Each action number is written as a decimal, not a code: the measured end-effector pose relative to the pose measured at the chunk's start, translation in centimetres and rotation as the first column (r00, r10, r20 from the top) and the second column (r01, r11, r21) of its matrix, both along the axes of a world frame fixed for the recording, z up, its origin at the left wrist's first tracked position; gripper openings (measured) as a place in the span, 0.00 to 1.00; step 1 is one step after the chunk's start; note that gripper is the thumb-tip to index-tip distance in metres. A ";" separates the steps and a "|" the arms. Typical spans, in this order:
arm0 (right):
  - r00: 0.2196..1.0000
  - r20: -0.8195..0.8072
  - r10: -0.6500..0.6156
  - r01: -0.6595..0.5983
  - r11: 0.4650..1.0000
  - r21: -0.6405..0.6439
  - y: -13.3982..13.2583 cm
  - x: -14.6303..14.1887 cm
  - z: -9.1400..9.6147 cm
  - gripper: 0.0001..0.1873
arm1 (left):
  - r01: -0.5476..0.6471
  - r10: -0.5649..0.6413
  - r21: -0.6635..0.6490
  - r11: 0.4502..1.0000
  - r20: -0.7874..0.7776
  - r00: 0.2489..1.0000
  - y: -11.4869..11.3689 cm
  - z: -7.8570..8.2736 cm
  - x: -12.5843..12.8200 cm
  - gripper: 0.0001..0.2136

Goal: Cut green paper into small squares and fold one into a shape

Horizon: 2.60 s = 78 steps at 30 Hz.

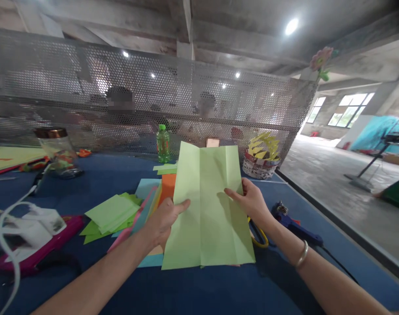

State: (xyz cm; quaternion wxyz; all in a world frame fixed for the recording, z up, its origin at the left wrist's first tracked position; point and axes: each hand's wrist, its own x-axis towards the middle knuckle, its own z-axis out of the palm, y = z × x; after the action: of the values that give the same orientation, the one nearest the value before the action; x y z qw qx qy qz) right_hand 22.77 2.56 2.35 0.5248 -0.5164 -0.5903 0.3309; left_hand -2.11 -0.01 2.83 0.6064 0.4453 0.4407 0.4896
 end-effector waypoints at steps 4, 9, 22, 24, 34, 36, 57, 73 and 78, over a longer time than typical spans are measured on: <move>0.995 -0.016 0.100 -0.100 0.993 -0.057 -0.2 -0.8 -0.2 0.24 | 0.030 -0.029 -0.009 0.999 0.090 0.995 0.5 -0.6 -0.2 0.34; 0.994 -0.028 0.104 -0.106 0.991 -0.080 -1.0 -1.6 -0.3 0.24 | 0.098 -0.081 -0.100 0.990 0.155 0.985 0.5 -0.8 -0.3 0.31; 0.959 -0.232 0.163 -0.193 0.974 -0.117 -2.6 -2.7 1.1 0.24 | 0.140 -0.112 -0.181 0.973 0.157 0.981 -0.1 -1.1 0.2 0.25; 0.945 -0.298 0.138 -0.177 0.978 -0.109 -2.6 -2.6 1.3 0.23 | 0.120 -0.098 -0.168 0.978 0.138 0.986 -0.1 -1.2 0.4 0.25; 0.926 -0.351 0.141 -0.200 0.970 -0.139 -2.5 -2.3 1.4 0.20 | 0.066 -0.056 -0.141 0.988 0.070 0.996 -0.8 -0.5 0.9 0.24; 0.934 -0.325 0.148 -0.202 0.969 -0.141 -2.5 -2.5 1.5 0.21 | 0.069 -0.056 -0.148 0.987 0.088 0.995 -0.9 -0.2 0.9 0.23; 0.970 -0.051 0.238 -0.241 0.966 -0.089 -2.4 -2.7 0.9 0.23 | 0.209 -0.166 -0.257 0.943 0.180 0.969 -0.9 -0.7 0.7 0.24; 0.525 0.850 0.039 0.087 0.991 -0.099 -5.9 6.3 -0.1 0.09 | -0.058 0.061 -0.024 0.998 0.157 0.986 2.3 -1.1 -1.7 0.22; 0.411 0.911 0.032 0.174 0.978 -0.113 -6.4 6.3 -0.6 0.17 | -0.100 0.108 -0.051 0.994 0.187 0.976 2.7 -1.1 -2.1 0.22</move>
State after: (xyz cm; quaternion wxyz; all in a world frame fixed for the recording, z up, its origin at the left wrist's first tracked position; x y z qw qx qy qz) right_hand 29.05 -3.82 1.75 0.0833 -0.6851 -0.7230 0.0306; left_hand -4.18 2.68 1.68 0.6280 0.3605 0.4138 0.5517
